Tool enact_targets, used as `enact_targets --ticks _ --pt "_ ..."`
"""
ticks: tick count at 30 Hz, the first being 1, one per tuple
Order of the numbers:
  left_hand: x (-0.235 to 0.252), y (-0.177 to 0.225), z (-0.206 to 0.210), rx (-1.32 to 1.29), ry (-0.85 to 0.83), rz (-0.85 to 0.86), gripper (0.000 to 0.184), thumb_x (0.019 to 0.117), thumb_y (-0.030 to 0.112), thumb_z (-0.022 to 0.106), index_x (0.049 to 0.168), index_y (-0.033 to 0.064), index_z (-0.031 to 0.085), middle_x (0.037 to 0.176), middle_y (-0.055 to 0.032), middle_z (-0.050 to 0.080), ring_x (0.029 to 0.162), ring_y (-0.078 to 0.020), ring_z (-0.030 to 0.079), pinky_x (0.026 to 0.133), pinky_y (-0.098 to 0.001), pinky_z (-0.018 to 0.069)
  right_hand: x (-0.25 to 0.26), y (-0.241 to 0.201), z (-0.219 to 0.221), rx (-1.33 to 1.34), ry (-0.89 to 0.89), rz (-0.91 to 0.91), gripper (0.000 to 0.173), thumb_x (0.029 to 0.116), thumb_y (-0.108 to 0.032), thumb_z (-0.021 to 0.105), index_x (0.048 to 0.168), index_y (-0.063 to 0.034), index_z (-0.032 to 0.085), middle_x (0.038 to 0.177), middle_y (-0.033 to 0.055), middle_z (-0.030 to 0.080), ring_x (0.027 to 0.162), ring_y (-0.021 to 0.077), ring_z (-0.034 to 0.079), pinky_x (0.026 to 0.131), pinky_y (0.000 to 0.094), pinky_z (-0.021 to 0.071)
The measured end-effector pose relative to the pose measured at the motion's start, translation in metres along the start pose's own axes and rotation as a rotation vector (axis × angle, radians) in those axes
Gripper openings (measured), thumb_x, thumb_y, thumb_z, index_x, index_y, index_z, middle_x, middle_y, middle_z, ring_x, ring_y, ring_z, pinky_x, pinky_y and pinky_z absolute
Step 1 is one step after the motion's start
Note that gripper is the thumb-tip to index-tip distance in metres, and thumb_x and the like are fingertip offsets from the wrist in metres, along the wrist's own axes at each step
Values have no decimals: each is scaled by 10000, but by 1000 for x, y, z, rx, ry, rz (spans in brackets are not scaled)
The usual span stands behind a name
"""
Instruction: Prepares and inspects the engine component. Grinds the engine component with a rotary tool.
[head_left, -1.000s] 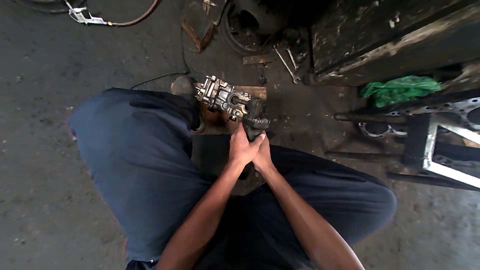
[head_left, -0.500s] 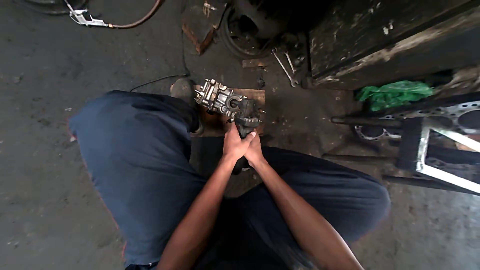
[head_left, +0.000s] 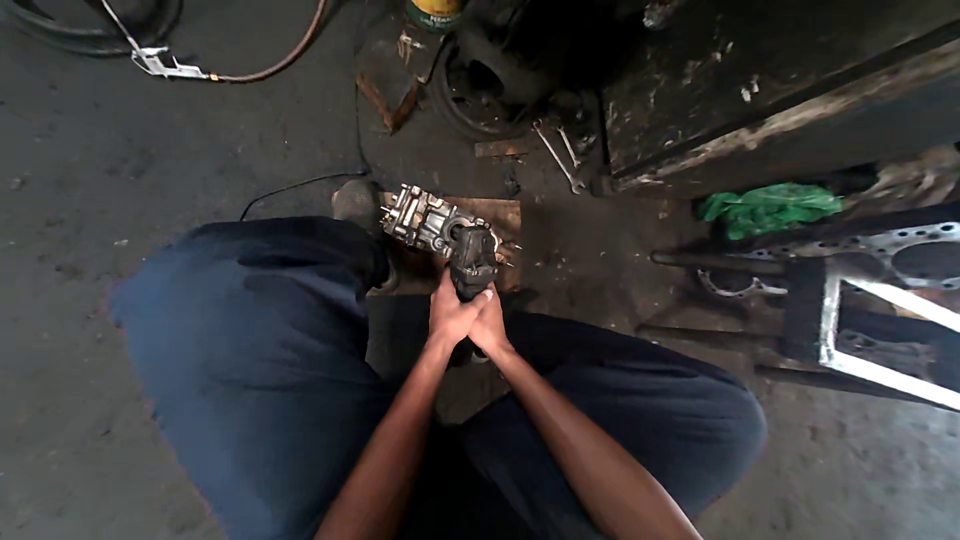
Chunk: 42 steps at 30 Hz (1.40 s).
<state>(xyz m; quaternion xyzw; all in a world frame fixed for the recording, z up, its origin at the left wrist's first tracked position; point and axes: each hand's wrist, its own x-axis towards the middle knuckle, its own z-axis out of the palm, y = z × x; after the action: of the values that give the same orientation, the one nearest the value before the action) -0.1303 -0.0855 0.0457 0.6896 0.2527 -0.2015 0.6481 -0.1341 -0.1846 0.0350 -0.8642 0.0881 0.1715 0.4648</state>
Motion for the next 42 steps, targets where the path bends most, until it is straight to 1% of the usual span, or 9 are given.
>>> enact_targets --ticks 8,17,21,25,27,31,35,37,42 --pt "-4 5 2 112 6 -25 826 851 385 806 1506 36 443 1315 -154 666 1251 -237 633 1096 -460 495 -3 -1 -5 40 -11 -7 616 879 -139 736 1386 102 483 1257 194 654 1177 151 635 1057 285 495" --pt "-26 27 14 182 -12 68 759 910 445 738 1463 9 456 1297 -166 656 1240 -252 628 1084 -456 500 -15 -8 -32 256 -21 23 526 898 -165 709 1340 57 530 1182 127 675 1084 98 657 980 269 546" --pt "-34 33 19 162 -27 101 753 927 442 724 1477 13 440 1297 -163 656 1232 -244 632 1080 -456 504 -16 -16 -50 191 -57 31 492 891 -155 702 1321 35 555 1159 119 687 1066 113 668 969 287 556" --pt "-46 43 21 127 -42 93 751 943 442 717 1487 18 421 1280 -162 665 1212 -245 644 1063 -458 516 -22 -31 -68 106 -86 24 428 923 -178 682 1294 12 582 1139 101 694 1056 101 668 962 290 556" --pt "-53 47 24 117 -48 88 726 944 445 714 1468 24 437 1263 -158 668 1197 -245 649 1048 -461 523 -28 -34 -76 69 -91 9 450 908 -198 696 1293 7 586 1140 94 698 1058 93 669 965 284 555" --pt "-68 54 26 102 -71 87 777 941 446 724 1505 26 395 1289 -171 657 1218 -259 640 1058 -469 515 -42 -43 -88 -49 -79 -12 504 902 -221 704 1321 25 568 1176 112 689 1088 98 659 992 285 537" --pt "-71 50 24 57 -68 106 848 922 436 746 1535 1 356 1334 -173 643 1254 -237 626 1087 -440 506 -50 -47 -83 -186 -23 -32 566 921 -270 682 1379 31 539 1248 146 673 1165 156 643 1050 346 510" --pt "-73 48 22 51 -64 91 826 925 429 743 1523 -1 369 1331 -173 642 1256 -238 622 1086 -439 503 -51 -45 -81 -185 -42 -37 561 945 -264 665 1400 31 519 1263 149 666 1173 153 639 1056 343 505" --pt "-75 52 21 86 -45 80 784 927 435 742 1497 13 407 1303 -166 652 1229 -241 633 1072 -450 510 -48 -40 -81 -18 -83 -57 527 908 -236 704 1352 3 553 1207 92 685 1117 83 652 1010 282 536"
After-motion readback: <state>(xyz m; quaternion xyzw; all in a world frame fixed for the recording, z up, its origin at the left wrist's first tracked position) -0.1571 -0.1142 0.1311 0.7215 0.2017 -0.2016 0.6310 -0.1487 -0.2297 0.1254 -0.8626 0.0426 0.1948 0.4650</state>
